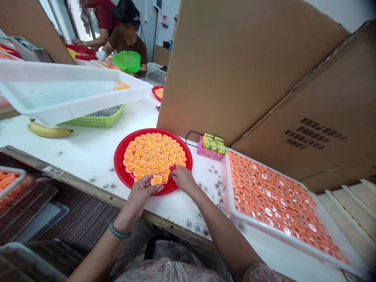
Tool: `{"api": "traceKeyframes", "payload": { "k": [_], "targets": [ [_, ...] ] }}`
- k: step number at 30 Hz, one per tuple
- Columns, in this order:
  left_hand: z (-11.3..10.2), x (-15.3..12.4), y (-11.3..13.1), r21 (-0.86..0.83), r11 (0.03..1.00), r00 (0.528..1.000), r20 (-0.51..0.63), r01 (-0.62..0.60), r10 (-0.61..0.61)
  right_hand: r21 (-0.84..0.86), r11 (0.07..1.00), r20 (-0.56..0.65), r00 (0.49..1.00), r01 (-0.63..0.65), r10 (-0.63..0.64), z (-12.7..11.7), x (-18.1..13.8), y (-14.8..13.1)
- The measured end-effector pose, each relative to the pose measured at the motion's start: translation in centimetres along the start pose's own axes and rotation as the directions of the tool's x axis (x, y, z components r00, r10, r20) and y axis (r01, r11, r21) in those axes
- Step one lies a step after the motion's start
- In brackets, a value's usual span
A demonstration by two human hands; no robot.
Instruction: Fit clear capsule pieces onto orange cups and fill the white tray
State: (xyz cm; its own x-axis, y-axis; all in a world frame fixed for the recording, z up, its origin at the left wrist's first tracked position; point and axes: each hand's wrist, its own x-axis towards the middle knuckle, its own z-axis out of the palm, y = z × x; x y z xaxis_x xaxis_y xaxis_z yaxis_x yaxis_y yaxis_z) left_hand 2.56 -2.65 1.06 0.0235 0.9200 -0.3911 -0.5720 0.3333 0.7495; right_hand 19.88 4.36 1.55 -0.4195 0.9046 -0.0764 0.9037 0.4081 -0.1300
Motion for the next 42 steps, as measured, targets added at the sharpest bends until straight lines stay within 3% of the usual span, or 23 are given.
{"api": "traceKeyframes", "payload": {
  "k": [3, 5, 10, 12, 15, 18, 21, 23, 28, 32, 34, 35, 37, 39, 40, 42],
  "targets": [
    [0.2, -0.1, 0.0, 0.010, 1.000, 1.000, 0.014, -0.010, 0.010, 0.194, 0.980, -0.158, 0.987, 0.046, -0.016, -1.2, -0.9, -0.5],
    [0.3, -0.1, -0.1, 0.007, 1.000, 0.999, 0.040, -0.017, 0.017, 0.346, 0.927, -0.271, 0.961, 0.145, -0.049, -2.2, -1.6, -1.4],
    [0.8, 0.1, -0.5, -0.007, 1.000, 0.998, 0.066, 0.002, -0.002, 0.446, 0.827, -0.330, 0.921, 0.344, -0.205, -3.6, -2.4, -3.0],
    [0.9, 0.1, -0.5, -0.014, 1.000, 0.998, 0.068, 0.015, -0.014, 0.449, 0.837, -0.352, 0.923, 0.313, -0.156, -3.9, -2.5, -2.1],
    [0.8, 0.1, -0.6, -0.013, 1.000, 0.999, 0.042, 0.025, -0.025, 0.373, 0.920, -0.391, 0.919, 0.120, 0.039, -3.9, -2.5, 0.5],
    [0.6, 0.0, -0.5, -0.010, 0.999, 0.999, 0.012, 0.034, -0.034, 0.190, 0.980, -0.256, 0.961, -0.059, 0.107, -2.9, -2.2, 2.3],
    [0.5, -0.2, -0.4, -0.013, 0.999, 0.999, 0.022, 0.033, -0.033, 0.049, 0.996, -0.036, 0.997, -0.068, 0.070, -1.1, -1.4, 2.0],
    [0.5, -0.3, -0.3, -0.009, 1.000, 0.999, 0.032, 0.028, -0.027, 0.010, 0.997, 0.036, 0.996, -0.077, 0.076, -0.2, -0.8, 1.0],
    [0.3, -0.6, -0.1, 0.025, 0.999, 1.000, 0.006, 0.022, -0.022, 0.079, 0.989, 0.036, 0.992, -0.122, 0.119, 0.0, 0.3, 0.0],
    [0.4, -0.6, -0.1, 0.036, 0.999, 1.000, -0.009, 0.021, -0.021, 0.290, 0.951, -0.046, 0.991, -0.109, 0.127, -0.6, -0.4, 0.7],
    [0.5, -0.6, -0.1, 0.031, 0.999, 1.000, -0.007, 0.022, -0.022, 0.481, 0.873, -0.097, 0.985, -0.080, 0.143, -0.7, -1.2, 0.8],
    [0.5, -0.6, -0.1, 0.032, 0.999, 1.000, -0.002, 0.021, -0.021, 0.621, 0.782, -0.110, 0.981, -0.057, 0.158, -0.8, -1.8, 0.7],
    [0.7, -0.7, -0.1, 0.040, 0.999, 1.000, 0.002, 0.019, -0.019, 0.885, 0.466, -0.105, 0.975, 0.003, 0.194, -0.7, -2.9, 0.3],
    [0.9, -0.8, -0.2, 0.054, 0.998, 1.000, 0.007, 0.021, -0.021, 0.992, 0.113, -0.085, 0.974, 0.062, 0.212, -0.8, -3.9, -0.3],
    [1.1, -0.8, -0.2, 0.061, 0.998, 1.000, 0.008, 0.025, -0.025, 0.997, 0.016, -0.077, 0.976, 0.075, 0.205, -0.8, -4.4, -0.6],
    [1.3, -1.0, -0.3, 0.071, 0.997, 0.999, 0.012, 0.029, -0.030, 0.993, -0.078, -0.072, 0.978, 0.089, 0.194, -0.9, -5.1, -1.2]
  ]
}}
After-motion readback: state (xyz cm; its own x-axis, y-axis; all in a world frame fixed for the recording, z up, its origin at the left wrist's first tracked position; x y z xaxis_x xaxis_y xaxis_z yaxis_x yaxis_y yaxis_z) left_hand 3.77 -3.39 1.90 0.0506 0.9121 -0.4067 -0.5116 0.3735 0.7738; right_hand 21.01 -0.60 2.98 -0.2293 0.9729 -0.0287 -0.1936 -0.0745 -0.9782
